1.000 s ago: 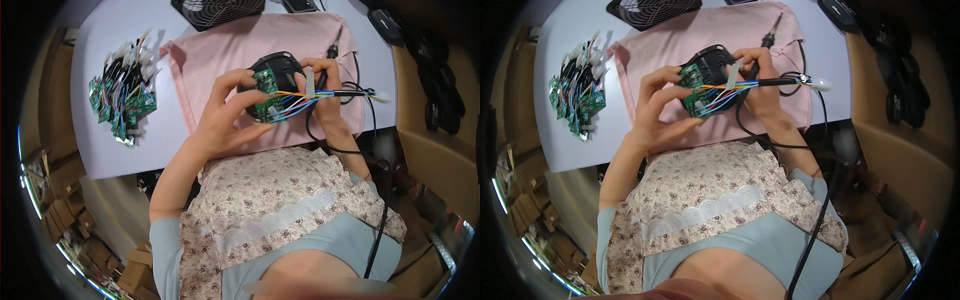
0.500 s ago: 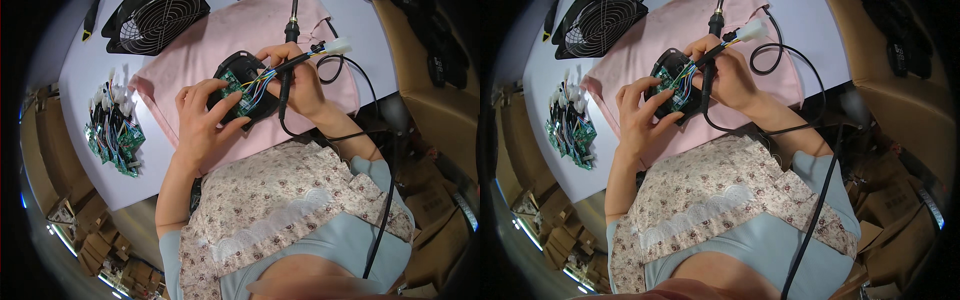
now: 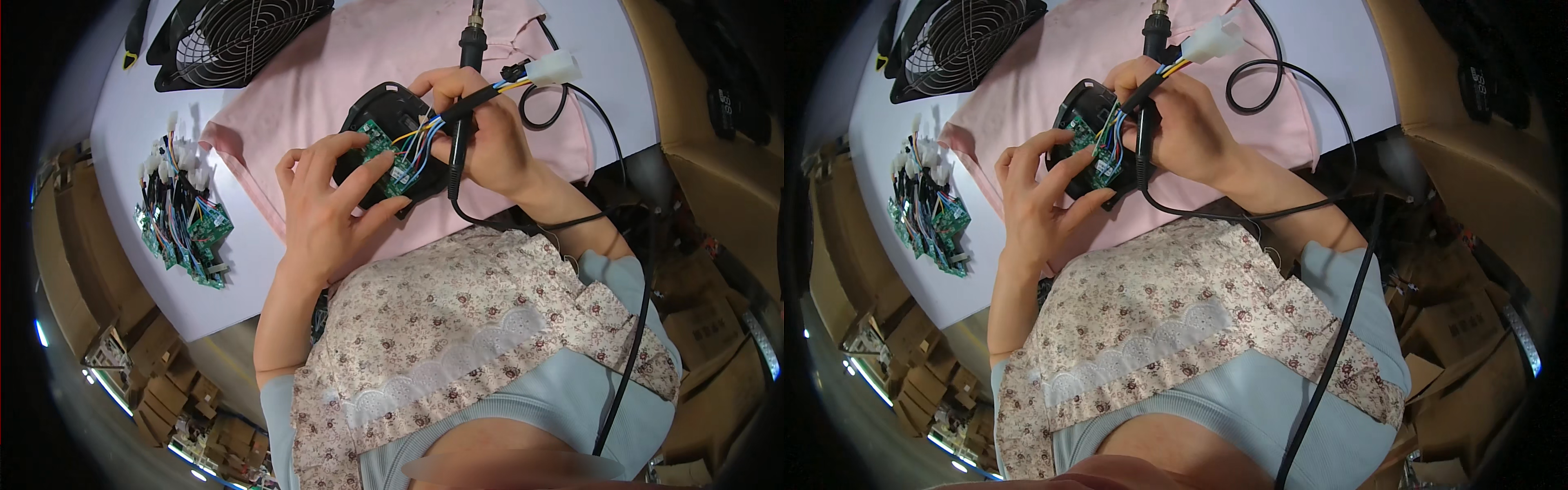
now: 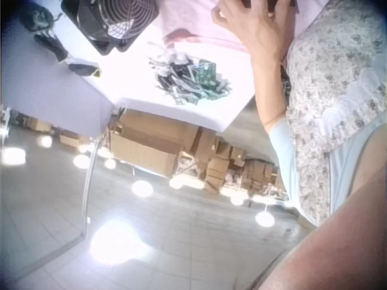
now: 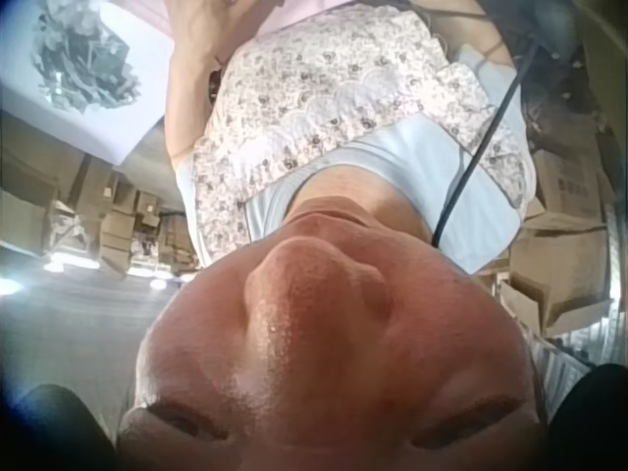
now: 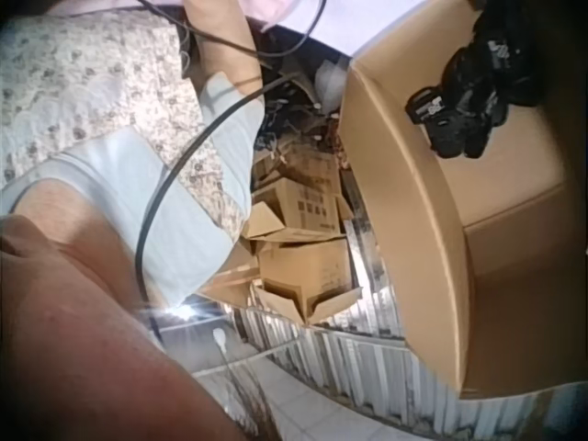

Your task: The person attaches wires to electronic circuit boards inside a plastic housing using a soldering iron and solder.

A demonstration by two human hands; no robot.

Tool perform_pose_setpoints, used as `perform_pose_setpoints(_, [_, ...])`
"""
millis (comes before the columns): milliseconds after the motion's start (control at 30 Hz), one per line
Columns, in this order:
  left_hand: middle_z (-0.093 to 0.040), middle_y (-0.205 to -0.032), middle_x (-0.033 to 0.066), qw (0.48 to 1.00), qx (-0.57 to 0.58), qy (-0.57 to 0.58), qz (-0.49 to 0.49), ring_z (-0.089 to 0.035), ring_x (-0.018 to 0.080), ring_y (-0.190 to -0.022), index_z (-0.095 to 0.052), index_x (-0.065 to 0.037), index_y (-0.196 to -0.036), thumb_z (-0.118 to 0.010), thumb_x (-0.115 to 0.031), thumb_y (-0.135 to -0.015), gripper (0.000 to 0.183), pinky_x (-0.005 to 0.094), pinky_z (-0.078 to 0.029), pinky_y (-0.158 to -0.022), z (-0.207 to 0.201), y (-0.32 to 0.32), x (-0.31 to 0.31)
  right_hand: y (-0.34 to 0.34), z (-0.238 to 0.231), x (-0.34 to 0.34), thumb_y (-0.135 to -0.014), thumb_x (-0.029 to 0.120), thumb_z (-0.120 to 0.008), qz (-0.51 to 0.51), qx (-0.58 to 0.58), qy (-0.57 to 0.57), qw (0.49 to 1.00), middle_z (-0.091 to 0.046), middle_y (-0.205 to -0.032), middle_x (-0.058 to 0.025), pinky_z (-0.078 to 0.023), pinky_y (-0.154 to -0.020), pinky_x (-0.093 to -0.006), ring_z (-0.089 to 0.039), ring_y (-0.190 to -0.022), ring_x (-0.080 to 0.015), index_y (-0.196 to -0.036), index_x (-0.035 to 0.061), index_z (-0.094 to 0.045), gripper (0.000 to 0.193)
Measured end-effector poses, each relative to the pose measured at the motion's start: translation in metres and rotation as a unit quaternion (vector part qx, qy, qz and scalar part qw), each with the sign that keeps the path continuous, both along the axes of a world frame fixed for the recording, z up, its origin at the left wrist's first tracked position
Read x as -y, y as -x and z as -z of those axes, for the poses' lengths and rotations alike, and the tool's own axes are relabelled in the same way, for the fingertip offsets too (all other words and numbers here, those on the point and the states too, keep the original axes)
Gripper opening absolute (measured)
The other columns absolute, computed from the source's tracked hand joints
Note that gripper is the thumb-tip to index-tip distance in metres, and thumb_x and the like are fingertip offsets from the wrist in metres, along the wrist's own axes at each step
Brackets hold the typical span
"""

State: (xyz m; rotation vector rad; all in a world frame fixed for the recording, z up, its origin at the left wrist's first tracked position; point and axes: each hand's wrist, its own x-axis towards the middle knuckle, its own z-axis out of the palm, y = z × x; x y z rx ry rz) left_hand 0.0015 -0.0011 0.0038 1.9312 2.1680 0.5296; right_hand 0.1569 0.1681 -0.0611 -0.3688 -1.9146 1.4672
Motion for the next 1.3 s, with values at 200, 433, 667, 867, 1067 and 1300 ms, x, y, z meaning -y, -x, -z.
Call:
perform_pose_setpoints(200, [-0.065,-0.124,0.0051,1.000,0.005,0.010,-0.002,-0.060,0.0241,-0.111,-0.075,-0.013,-0.108,-0.085,-0.040,-0.073,0.046,0.0433,-0.034,-0.098,0.002,0.000,-0.001,0.002,0.000,0.000,-0.067,-0.009,-0.070,-0.001,0.004,-0.007,1.000,-0.066,-0.104,-0.0084,-0.051,-0.079,-0.0311,-0.063,-0.086,-0.0226,-0.095,0.0014,-0.055,0.034])
perform_pose_setpoints(433, [-0.066,-0.123,0.0033,1.000,-0.022,-0.006,0.001,-0.059,0.0239,-0.109,-0.075,-0.013,-0.108,-0.084,-0.045,-0.074,0.048,0.0422,-0.034,-0.098,0.008,-0.002,0.001,0.001,0.004,0.000,-0.067,-0.009,-0.073,-0.007,-0.005,0.000,1.000,-0.066,-0.105,-0.0073,-0.051,-0.076,-0.0298,-0.062,-0.083,-0.0202,-0.099,0.0020,-0.056,0.037])
perform_pose_setpoints(667, [-0.066,-0.124,0.0024,0.999,-0.014,-0.043,0.015,-0.059,0.0235,-0.111,-0.075,-0.014,-0.111,-0.082,-0.047,-0.076,0.049,0.0436,-0.035,-0.101,0.018,0.002,0.003,0.002,0.002,-0.001,-0.068,-0.009,-0.073,0.002,-0.002,-0.023,1.000,-0.067,-0.105,-0.0085,-0.052,-0.074,-0.0299,-0.062,-0.082,-0.0207,-0.098,0.0023,-0.054,0.037])
perform_pose_setpoints(867, [-0.067,-0.124,0.0022,0.999,-0.008,-0.040,0.024,-0.060,0.0237,-0.114,-0.075,-0.015,-0.111,-0.081,-0.046,-0.077,0.047,0.0454,-0.034,-0.105,0.015,0.005,0.005,0.003,0.002,0.000,-0.069,-0.008,-0.071,-0.004,0.001,-0.017,1.000,-0.068,-0.105,-0.0098,-0.052,-0.072,-0.0300,-0.062,-0.079,-0.0217,-0.096,0.0025,-0.053,0.035])
perform_pose_setpoints(1067, [-0.068,-0.124,0.0016,0.999,-0.015,-0.027,0.033,-0.060,0.0234,-0.116,-0.075,-0.017,-0.111,-0.082,-0.047,-0.076,0.047,0.0464,-0.034,-0.106,0.009,0.006,0.003,0.002,0.001,0.000,-0.069,-0.007,-0.072,-0.003,-0.002,-0.027,1.000,-0.068,-0.104,-0.0097,-0.051,-0.070,-0.0291,-0.061,-0.075,-0.0211,-0.097,0.0034,-0.052,0.035])
perform_pose_setpoints(1300, [-0.067,-0.126,-0.0017,0.998,-0.027,-0.039,0.041,-0.058,0.0215,-0.120,-0.073,-0.021,-0.124,-0.076,-0.046,-0.082,0.048,0.0524,-0.029,-0.112,0.024,0.006,0.011,0.001,0.003,-0.002,-0.070,-0.008,-0.074,-0.009,-0.013,-0.011,1.000,-0.068,-0.106,-0.0080,-0.051,-0.071,-0.0287,-0.061,-0.079,-0.0171,-0.097,0.0040,-0.052,0.037])
